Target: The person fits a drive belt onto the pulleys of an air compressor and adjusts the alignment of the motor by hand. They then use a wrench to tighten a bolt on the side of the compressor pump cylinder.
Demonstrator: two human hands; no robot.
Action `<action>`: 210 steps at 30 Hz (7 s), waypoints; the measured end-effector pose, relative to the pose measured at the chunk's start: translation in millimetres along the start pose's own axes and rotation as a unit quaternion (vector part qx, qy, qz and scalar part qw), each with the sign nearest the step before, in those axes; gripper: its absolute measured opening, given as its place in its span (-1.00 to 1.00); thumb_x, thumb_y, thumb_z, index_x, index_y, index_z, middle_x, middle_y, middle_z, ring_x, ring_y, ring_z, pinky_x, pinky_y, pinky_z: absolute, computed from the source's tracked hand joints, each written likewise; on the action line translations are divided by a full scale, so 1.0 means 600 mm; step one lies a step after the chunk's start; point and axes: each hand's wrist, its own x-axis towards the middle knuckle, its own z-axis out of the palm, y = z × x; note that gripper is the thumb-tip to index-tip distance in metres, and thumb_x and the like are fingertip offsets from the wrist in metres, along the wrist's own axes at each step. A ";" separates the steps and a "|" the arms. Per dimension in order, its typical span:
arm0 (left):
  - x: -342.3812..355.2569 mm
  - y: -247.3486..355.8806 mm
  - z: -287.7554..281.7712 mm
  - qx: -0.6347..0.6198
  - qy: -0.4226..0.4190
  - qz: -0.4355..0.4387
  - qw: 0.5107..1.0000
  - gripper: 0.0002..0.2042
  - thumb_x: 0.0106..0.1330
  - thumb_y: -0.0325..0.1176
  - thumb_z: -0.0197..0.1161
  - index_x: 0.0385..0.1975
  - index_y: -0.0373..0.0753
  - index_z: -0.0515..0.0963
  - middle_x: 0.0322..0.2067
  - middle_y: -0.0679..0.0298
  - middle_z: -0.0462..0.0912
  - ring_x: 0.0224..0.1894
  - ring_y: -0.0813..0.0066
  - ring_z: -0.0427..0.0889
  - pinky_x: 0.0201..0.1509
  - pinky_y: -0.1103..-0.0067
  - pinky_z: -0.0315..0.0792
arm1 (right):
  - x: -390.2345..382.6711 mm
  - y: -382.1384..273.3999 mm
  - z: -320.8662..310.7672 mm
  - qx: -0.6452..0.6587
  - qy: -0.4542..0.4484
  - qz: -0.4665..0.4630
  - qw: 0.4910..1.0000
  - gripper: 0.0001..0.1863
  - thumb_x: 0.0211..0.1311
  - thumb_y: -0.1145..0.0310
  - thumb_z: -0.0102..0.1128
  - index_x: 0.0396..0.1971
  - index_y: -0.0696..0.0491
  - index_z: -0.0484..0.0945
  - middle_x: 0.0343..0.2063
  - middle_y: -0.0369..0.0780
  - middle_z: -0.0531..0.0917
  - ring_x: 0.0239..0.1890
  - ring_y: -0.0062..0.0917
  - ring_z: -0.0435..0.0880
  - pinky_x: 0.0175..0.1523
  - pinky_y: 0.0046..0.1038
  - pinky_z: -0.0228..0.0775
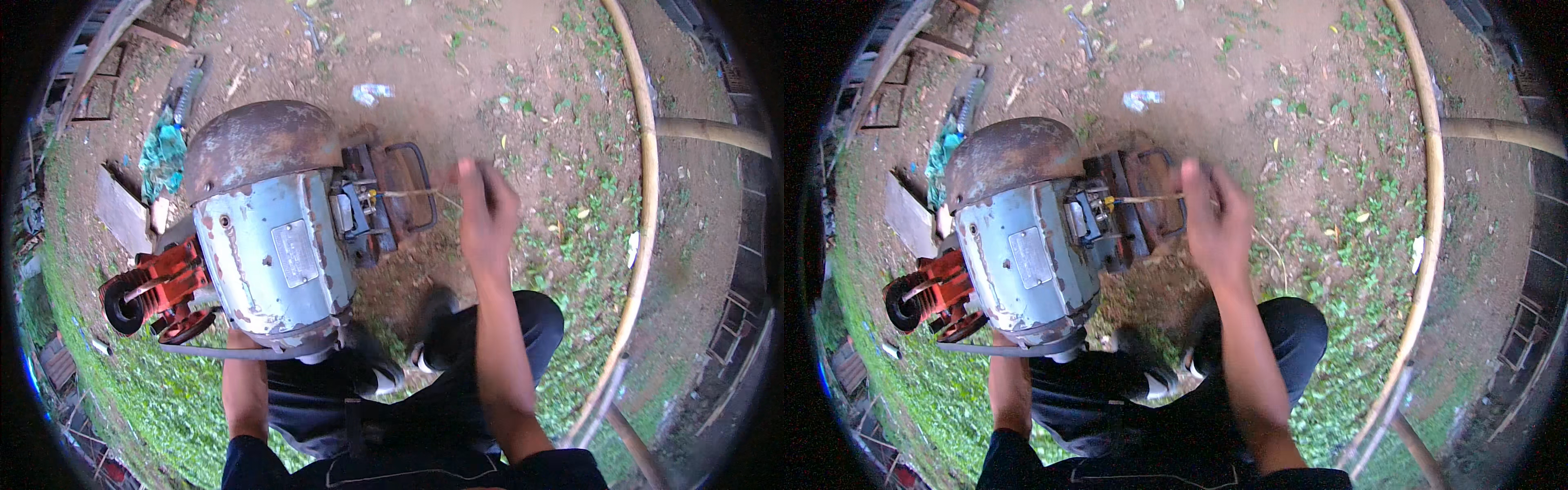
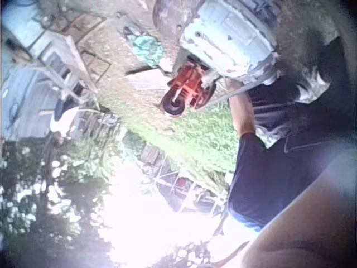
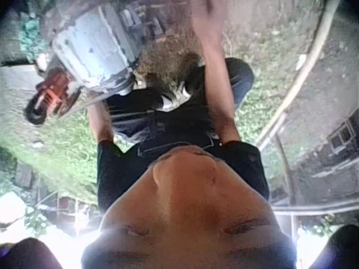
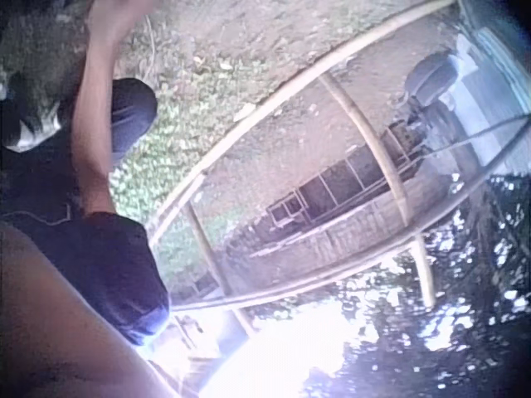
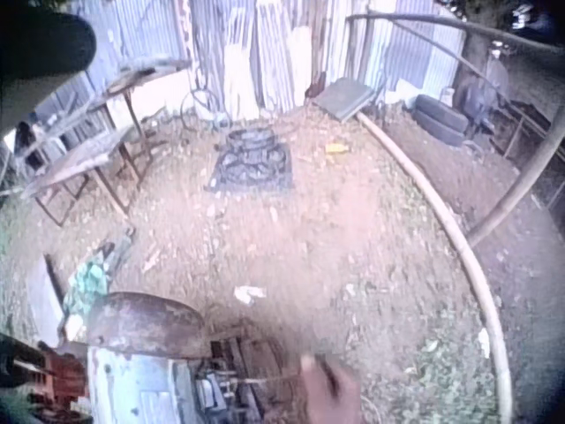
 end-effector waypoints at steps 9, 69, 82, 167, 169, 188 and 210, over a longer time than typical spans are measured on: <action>-0.049 0.030 0.005 0.025 0.090 -0.034 0.995 -0.42 0.44 0.03 -0.10 0.24 -0.36 0.31 0.18 0.07 0.41 0.18 0.27 0.43 0.29 0.40 0.28 | 0.116 0.096 0.126 -0.135 -0.325 0.002 0.936 -0.73 0.34 0.28 0.10 -0.12 0.14 0.57 -0.22 -0.09 0.61 -0.12 -0.21 0.58 0.09 -0.29 0.37; -0.218 0.327 0.866 0.453 0.256 -0.031 0.854 -0.33 0.42 0.17 -0.09 -0.62 -0.43 0.46 -0.70 0.03 0.47 -0.59 0.30 0.49 -0.39 0.30 0.37 | 0.131 -0.708 -0.375 -0.258 -0.349 0.097 0.896 -0.54 0.32 -0.01 0.13 -0.49 0.14 0.60 -0.57 -0.29 0.61 -0.47 -0.63 0.54 -0.29 -0.52 0.37; -0.087 0.326 0.985 0.249 0.260 0.016 0.933 -0.69 0.42 -0.18 0.00 -0.41 -0.30 0.51 -0.54 0.29 0.59 -0.51 0.52 0.52 -0.39 0.53 0.40 | 0.385 -0.820 -0.193 -0.118 -0.491 0.089 0.859 -0.76 0.36 0.25 0.13 -0.24 0.14 0.53 -0.39 -0.26 0.64 -0.31 -0.60 0.63 -0.23 -0.51 0.50; 0.750 0.459 0.654 -0.488 0.664 0.079 0.561 -0.76 0.41 -0.26 0.14 -0.16 -0.34 0.49 -0.29 0.26 0.64 -0.21 0.56 0.58 -0.09 0.58 0.44 | 0.629 -0.258 1.097 -0.488 -0.785 0.041 0.379 -0.78 0.25 0.57 0.16 -0.13 0.31 0.53 -0.23 -0.09 0.63 -0.20 -0.44 0.67 -0.10 -0.51 0.59; 0.698 0.439 0.625 -0.490 0.671 0.080 0.550 -0.75 0.41 -0.25 0.14 -0.17 -0.34 0.49 -0.29 0.26 0.64 -0.22 0.56 0.58 -0.11 0.59 0.44 | 0.563 -0.231 1.075 -0.477 -0.792 0.032 0.381 -0.83 0.30 0.53 0.12 -0.16 0.27 0.53 -0.28 -0.13 0.65 -0.30 -0.49 0.67 -0.20 -0.51 0.59; 0.437 0.278 0.148 -0.054 0.739 0.013 0.671 -0.57 0.35 -0.08 0.15 0.01 -0.33 0.45 -0.16 -0.04 0.62 -0.05 0.12 0.61 0.03 0.35 0.45 | -0.043 0.022 1.145 -0.130 -0.953 -0.264 0.076 -0.76 0.24 0.34 0.24 -0.12 0.07 0.64 -0.34 -0.19 0.74 -0.36 -0.56 0.71 -0.22 -0.51 0.53; 0.411 0.274 0.157 0.333 0.791 -0.071 0.508 -0.54 0.26 -0.12 0.23 0.04 -0.31 0.45 -0.23 0.01 0.61 -0.13 0.03 0.58 -0.03 0.27 0.45 | -0.147 0.118 1.178 0.152 -0.953 -0.241 -0.107 -0.77 0.10 0.28 0.39 -0.27 0.06 0.69 -0.37 -0.24 0.68 -0.35 -0.57 0.63 -0.18 -0.50 0.46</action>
